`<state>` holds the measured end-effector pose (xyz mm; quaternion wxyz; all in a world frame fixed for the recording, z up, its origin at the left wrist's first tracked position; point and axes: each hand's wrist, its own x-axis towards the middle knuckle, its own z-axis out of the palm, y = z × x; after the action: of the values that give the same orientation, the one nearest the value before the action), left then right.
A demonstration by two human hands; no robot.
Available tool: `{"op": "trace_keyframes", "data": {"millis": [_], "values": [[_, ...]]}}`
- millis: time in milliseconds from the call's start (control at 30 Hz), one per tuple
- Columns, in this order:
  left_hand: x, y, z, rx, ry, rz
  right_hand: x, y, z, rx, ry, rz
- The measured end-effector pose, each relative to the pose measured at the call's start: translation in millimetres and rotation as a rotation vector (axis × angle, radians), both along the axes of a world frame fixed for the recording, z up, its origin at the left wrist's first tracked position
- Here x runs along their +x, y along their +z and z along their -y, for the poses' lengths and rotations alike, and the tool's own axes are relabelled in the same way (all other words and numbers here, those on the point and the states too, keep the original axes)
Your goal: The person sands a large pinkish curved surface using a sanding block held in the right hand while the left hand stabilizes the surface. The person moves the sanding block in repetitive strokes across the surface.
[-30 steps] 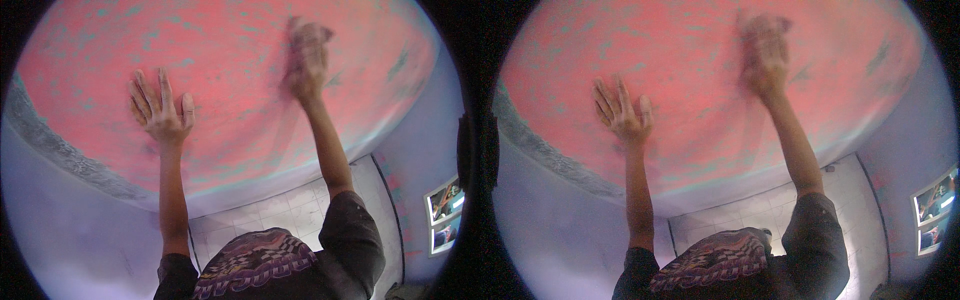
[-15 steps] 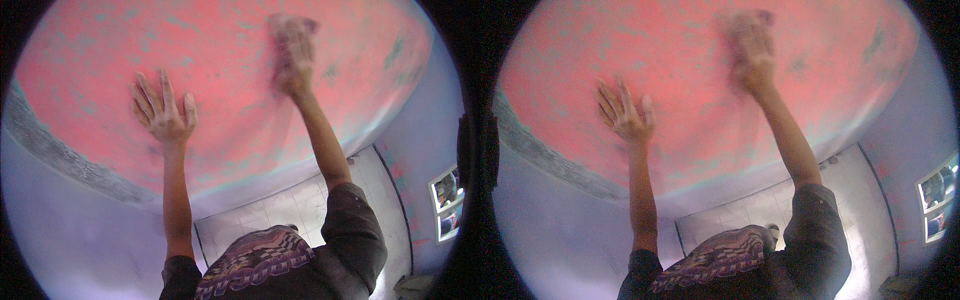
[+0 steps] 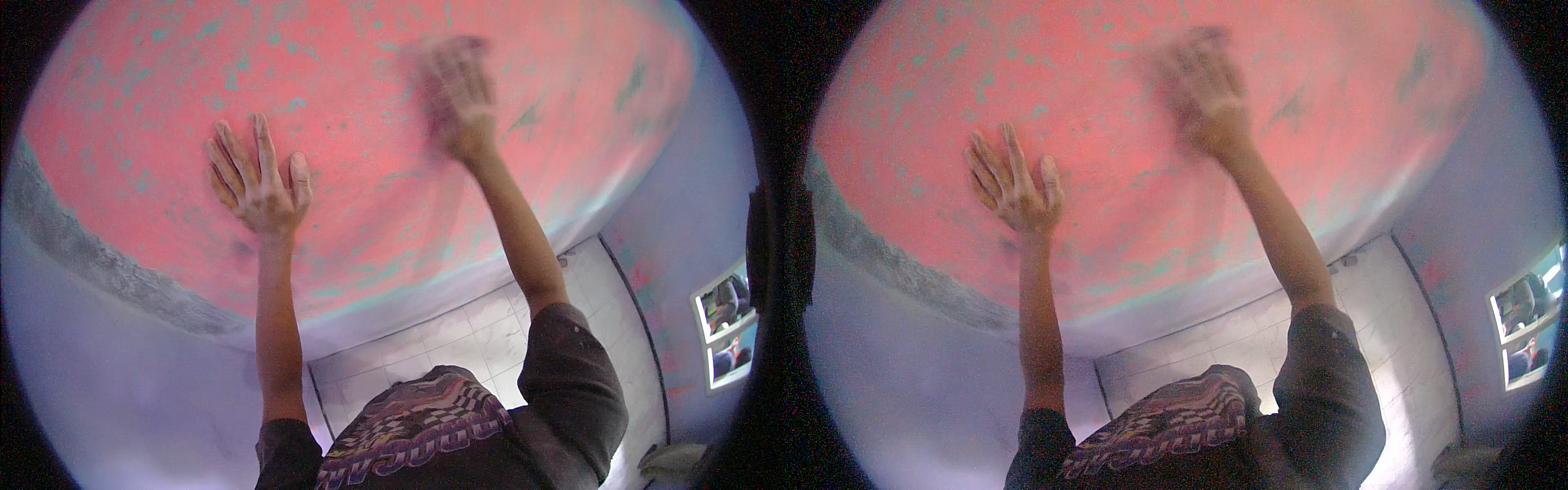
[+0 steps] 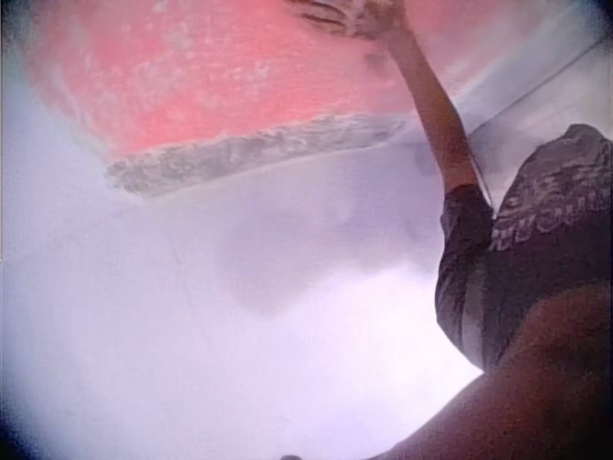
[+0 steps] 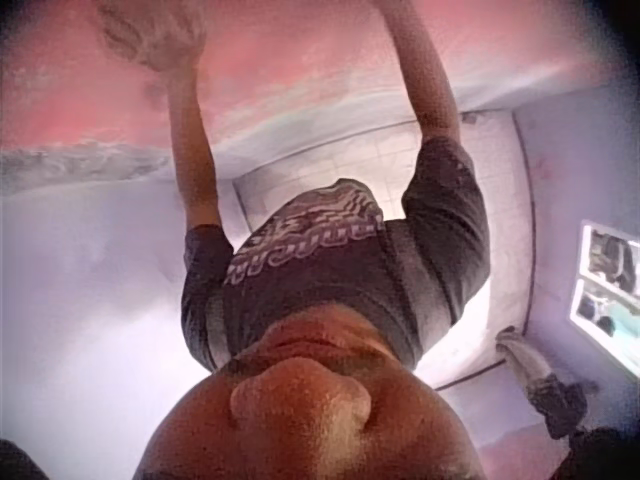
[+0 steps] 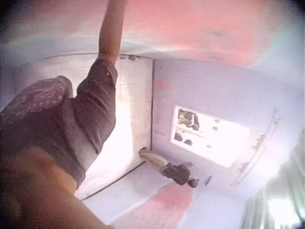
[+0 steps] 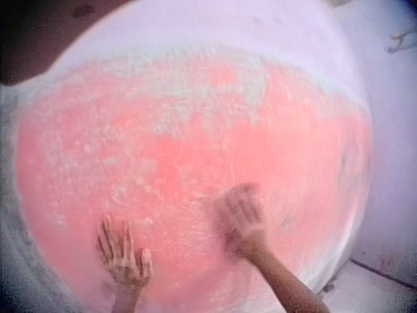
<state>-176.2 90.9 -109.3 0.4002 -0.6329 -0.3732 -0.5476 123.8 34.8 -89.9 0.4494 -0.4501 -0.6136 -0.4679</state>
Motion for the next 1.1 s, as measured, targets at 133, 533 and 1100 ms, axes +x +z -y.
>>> {"op": "trace_keyframes", "data": {"millis": [133, 533, 1100], "values": [[-4.9, -3.8, -4.8, -0.005, -0.002, -0.047, 33.0, 7.5, -10.9, 0.298, -0.08, -0.429], [-13.6, -3.6, -11.0, 0.021, -0.038, -0.133, -12.6, -18.5, -4.1, -0.121, 0.217, 0.048], [-15.7, 44.9, -2.3, 0.005, -0.024, -0.371, 22.3, 0.3, -2.7, 0.142, 0.043, -0.168]]}}
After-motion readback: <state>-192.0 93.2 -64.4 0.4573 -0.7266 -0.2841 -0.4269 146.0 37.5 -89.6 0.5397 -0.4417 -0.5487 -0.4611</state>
